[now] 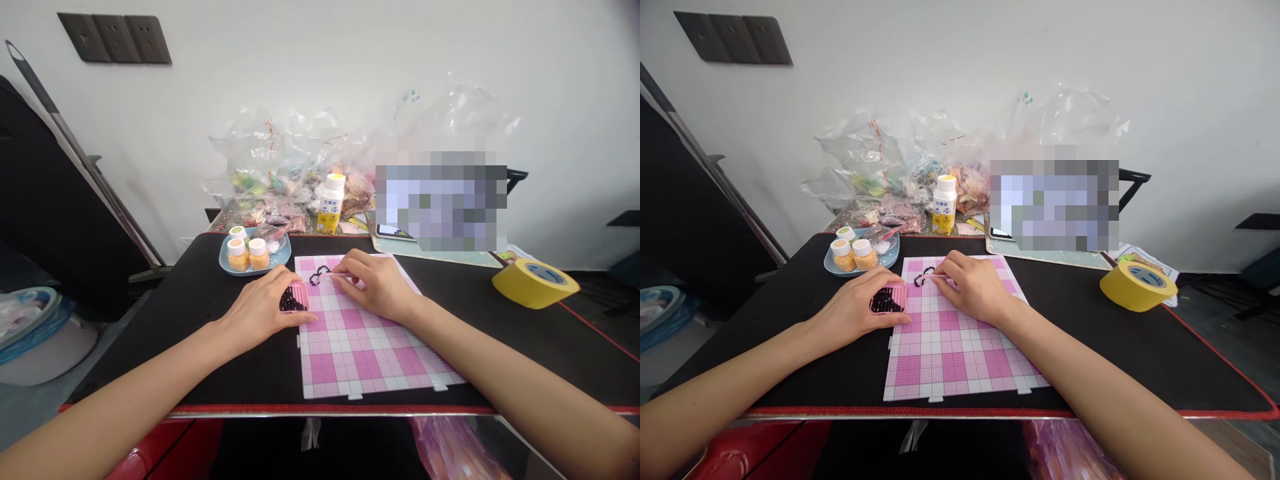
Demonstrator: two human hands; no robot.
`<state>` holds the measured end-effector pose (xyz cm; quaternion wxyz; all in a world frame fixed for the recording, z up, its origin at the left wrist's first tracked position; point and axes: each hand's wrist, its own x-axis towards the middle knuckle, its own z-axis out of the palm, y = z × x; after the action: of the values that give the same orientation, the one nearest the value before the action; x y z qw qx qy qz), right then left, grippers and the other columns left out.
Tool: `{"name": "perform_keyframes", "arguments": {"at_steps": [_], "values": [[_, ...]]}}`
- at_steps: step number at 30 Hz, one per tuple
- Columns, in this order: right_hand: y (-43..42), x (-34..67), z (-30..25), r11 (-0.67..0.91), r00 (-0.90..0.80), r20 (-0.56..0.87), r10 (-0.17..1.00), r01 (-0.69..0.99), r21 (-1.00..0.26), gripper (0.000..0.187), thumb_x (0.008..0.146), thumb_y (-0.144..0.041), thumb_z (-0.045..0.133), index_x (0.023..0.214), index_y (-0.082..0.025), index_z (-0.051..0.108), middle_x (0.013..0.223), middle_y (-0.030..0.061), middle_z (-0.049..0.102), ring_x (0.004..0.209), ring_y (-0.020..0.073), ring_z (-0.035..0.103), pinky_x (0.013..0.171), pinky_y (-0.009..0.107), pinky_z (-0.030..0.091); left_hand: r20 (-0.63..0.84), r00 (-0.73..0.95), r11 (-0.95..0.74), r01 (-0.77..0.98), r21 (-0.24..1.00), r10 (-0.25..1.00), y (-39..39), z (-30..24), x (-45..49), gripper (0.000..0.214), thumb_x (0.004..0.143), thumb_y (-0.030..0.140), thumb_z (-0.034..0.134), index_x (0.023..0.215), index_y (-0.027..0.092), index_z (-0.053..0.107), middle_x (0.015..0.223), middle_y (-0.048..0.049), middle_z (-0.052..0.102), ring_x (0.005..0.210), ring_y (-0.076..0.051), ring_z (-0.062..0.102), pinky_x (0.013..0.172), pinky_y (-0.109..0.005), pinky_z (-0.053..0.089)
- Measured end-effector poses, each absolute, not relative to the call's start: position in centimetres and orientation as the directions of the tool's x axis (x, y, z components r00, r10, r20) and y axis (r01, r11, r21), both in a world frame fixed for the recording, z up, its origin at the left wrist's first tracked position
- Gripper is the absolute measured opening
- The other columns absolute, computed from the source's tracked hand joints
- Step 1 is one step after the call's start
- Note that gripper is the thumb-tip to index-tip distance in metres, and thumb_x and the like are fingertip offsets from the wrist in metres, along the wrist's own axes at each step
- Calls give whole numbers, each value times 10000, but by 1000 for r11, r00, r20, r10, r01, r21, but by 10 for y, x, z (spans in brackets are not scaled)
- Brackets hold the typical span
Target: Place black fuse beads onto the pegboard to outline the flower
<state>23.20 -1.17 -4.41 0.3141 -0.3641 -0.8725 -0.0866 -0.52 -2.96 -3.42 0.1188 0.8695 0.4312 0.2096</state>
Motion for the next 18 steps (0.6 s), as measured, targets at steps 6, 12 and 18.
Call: {"name": "perform_keyframes", "arguments": {"at_steps": [6, 12, 18], "values": [[-12, 232, -44, 709, -535, 609, 586, 702, -66, 246, 921, -314, 472, 875, -147, 648, 826, 52, 636, 558, 88, 516, 519, 228, 352, 252, 541, -596, 703, 388, 802, -29, -34, -5, 478, 748, 581, 628, 1033, 206, 543, 1006, -38, 570, 902, -226, 586, 821, -399, 476], [-11, 232, -45, 711, -544, 598, 589, 701, -62, 231, 916, -296, 476, 872, -144, 645, 817, 48, 629, 564, 88, 517, 529, 227, 374, 255, 541, -597, 704, 384, 802, -29, -35, -5, 485, 749, 583, 626, 1033, 198, 546, 1005, -40, 570, 903, -227, 586, 819, -399, 476], [-10, 230, -47, 750, -577, 585, 570, 656, -85, 230, 927, -294, 465, 889, -149, 639, 848, 54, 631, 651, 108, 567, 581, 228, 419, 250, 536, -591, 707, 389, 806, -30, -34, -5, 477, 745, 581, 630, 1028, 206, 546, 1012, -38, 575, 898, -228, 590, 819, -399, 476]]}}
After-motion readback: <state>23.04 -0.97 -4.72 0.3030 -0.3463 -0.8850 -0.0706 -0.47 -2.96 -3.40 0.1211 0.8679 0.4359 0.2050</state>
